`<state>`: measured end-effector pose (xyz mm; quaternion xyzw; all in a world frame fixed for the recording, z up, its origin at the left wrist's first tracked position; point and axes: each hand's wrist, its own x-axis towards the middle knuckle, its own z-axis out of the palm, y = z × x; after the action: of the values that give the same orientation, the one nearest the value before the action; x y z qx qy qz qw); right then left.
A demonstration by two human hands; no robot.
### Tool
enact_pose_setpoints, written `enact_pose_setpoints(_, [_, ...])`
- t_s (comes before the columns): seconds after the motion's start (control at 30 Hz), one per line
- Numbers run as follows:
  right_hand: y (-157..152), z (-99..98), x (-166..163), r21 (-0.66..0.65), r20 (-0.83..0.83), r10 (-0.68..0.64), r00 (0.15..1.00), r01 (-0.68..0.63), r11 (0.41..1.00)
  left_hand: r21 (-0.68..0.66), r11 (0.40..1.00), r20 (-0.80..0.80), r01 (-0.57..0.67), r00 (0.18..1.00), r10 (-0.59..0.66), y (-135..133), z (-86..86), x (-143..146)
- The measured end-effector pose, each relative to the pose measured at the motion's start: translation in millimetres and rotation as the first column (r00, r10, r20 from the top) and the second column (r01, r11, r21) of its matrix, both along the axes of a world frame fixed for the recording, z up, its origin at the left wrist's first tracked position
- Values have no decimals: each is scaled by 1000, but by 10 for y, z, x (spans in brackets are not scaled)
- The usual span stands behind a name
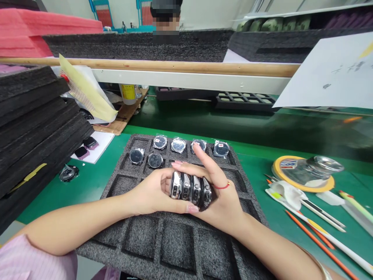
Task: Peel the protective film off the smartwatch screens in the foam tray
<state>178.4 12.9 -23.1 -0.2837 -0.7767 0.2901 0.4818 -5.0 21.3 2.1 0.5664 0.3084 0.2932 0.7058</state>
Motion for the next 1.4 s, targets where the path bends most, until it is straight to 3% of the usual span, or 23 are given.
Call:
enact_pose_setpoints(0.37, [11,-27,-18,42,-42,1,999,1,999,-15,1000,-4,21,1000,-21,1,25,7])
enact_pose_setpoints(0.57, [22,-14,-27,92,-47,15,999,-10,996,45,998,22,41,999,-42,-12,21,1])
enact_pose_setpoints(0.8, [2,19,-90,197,38,-17,999,9,980,13,996,128,-86,988,84,-92,3,82])
enact_pose_setpoints(1.1, [15,-16,-51,120,-12,102,995,-99,988,59,986,17,-157,988,156,-164,38,83])
enact_pose_setpoints(1.4, [16,-23,-72,135,1,62,998,-62,989,139,976,41,-166,986,161,-157,3,76])
